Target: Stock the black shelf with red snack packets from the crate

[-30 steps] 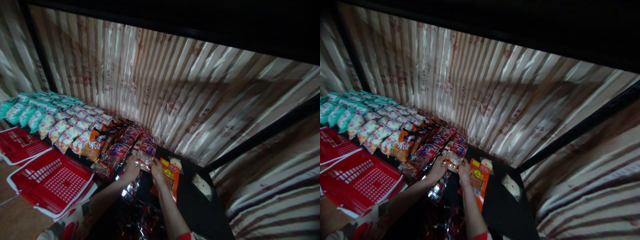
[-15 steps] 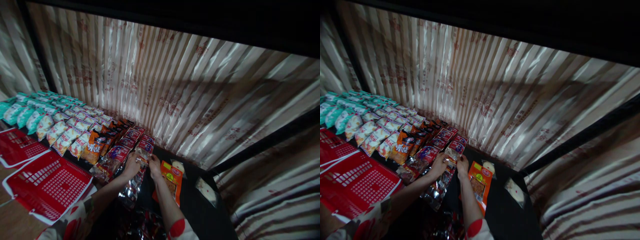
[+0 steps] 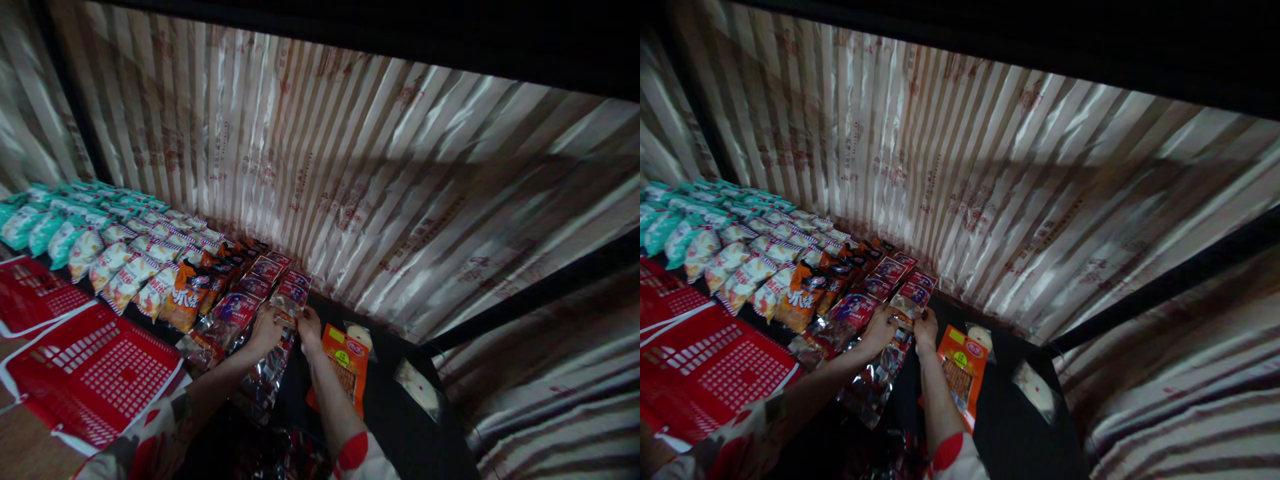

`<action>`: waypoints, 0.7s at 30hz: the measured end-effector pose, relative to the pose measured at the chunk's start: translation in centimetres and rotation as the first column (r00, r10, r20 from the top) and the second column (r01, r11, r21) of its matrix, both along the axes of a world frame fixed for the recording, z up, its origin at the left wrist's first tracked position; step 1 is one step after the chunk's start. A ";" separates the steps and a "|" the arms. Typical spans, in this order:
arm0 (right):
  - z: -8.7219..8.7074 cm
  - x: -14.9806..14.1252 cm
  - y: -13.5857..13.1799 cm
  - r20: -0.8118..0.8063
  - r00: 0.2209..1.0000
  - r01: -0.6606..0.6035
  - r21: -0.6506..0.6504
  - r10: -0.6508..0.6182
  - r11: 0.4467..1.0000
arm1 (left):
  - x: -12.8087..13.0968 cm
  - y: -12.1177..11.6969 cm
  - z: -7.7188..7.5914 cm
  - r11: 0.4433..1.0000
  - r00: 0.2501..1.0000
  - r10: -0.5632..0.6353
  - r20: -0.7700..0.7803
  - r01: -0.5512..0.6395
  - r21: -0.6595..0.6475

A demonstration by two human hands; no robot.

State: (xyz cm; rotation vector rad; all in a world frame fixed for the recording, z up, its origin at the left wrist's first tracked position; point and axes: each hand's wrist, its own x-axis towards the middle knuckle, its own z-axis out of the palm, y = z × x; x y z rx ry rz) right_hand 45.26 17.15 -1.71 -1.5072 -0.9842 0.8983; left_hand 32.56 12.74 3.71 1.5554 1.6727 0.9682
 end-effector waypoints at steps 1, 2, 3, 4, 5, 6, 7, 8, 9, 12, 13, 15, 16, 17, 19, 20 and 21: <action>0.0 0.0 0.1 0.025 1.000 0.007 -0.012 -0.007 1.000 | 0.0 0.1 0.0 1.000 1.000 -0.002 -0.011 0.002 0.012; 0.0 0.0 0.2 0.052 0.999 0.015 -0.025 -0.013 1.000 | 0.1 0.2 0.1 1.000 1.000 -0.002 -0.019 0.002 0.017; 0.1 0.1 0.3 0.081 0.997 0.022 -0.037 -0.019 0.999 | 0.1 0.3 0.1 1.000 1.000 -0.001 -0.024 0.001 0.017; 0.1 0.2 0.5 0.110 0.994 0.028 -0.046 -0.023 0.999 | 0.2 0.4 0.1 1.000 1.000 -0.002 -0.026 0.002 0.014; 0.1 0.3 0.8 0.140 0.990 0.035 -0.054 -0.027 0.998 | 0.3 0.6 0.1 1.000 1.000 -0.003 -0.027 0.003 0.012; 0.2 0.4 1.1 0.170 0.985 0.042 -0.061 -0.031 0.997 | 0.4 0.8 0.1 1.000 1.000 -0.004 -0.029 0.005 0.013; 0.2 0.5 1.4 0.200 0.979 0.050 -0.066 -0.036 0.997 | 0.5 1.0 0.1 1.000 0.999 -0.002 -0.032 0.003 0.017; 0.3 0.6 1.7 0.227 0.973 0.056 -0.070 -0.039 0.996 | 0.6 1.2 0.0 1.000 0.999 0.001 -0.036 -0.001 0.023; 0.3 0.7 2.1 0.252 0.967 0.061 -0.073 -0.041 0.996 | 0.7 1.5 -0.1 1.000 0.999 0.006 -0.041 -0.004 0.029; 0.4 0.9 3.1 0.313 0.949 0.067 -0.074 -0.040 0.995 | 1.0 2.2 -0.5 0.999 0.998 0.022 -0.061 -0.019 0.035; 0.4 0.9 3.5 0.332 0.942 0.068 -0.073 -0.040 0.995 | 1.1 2.5 -0.5 0.999 0.998 0.023 -0.066 -0.020 0.038; 0.4 1.0 4.1 0.364 0.931 0.066 -0.069 -0.037 0.995 | 1.2 2.9 -0.6 0.999 0.997 0.021 -0.075 -0.018 0.044; 0.4 1.0 4.3 0.377 0.926 0.063 -0.066 -0.034 0.996 | 1.2 3.1 -0.7 0.999 0.997 0.019 -0.078 -0.015 0.051; 0.3 1.1 4.5 0.388 0.921 0.059 -0.062 -0.030 0.996 | 1.3 3.2 -0.7 0.998 0.997 0.014 -0.082 -0.009 0.063; 0.2 1.2 4.8 0.409 0.912 0.048 -0.048 -0.024 0.998 | 1.3 3.5 -0.7 0.995 0.996 -0.003 -0.086 0.012 0.099; 0.1 1.3 4.9 0.422 0.907 0.041 -0.038 -0.022 0.998 | 1.3 3.6 -0.8 0.993 0.997 -0.011 -0.083 0.021 0.119; 0.0 1.4 5.0 0.434 0.901 0.035 -0.026 -0.020 0.999 | 1.3 3.7 -0.8 0.990 0.997 -0.020 -0.076 0.030 0.139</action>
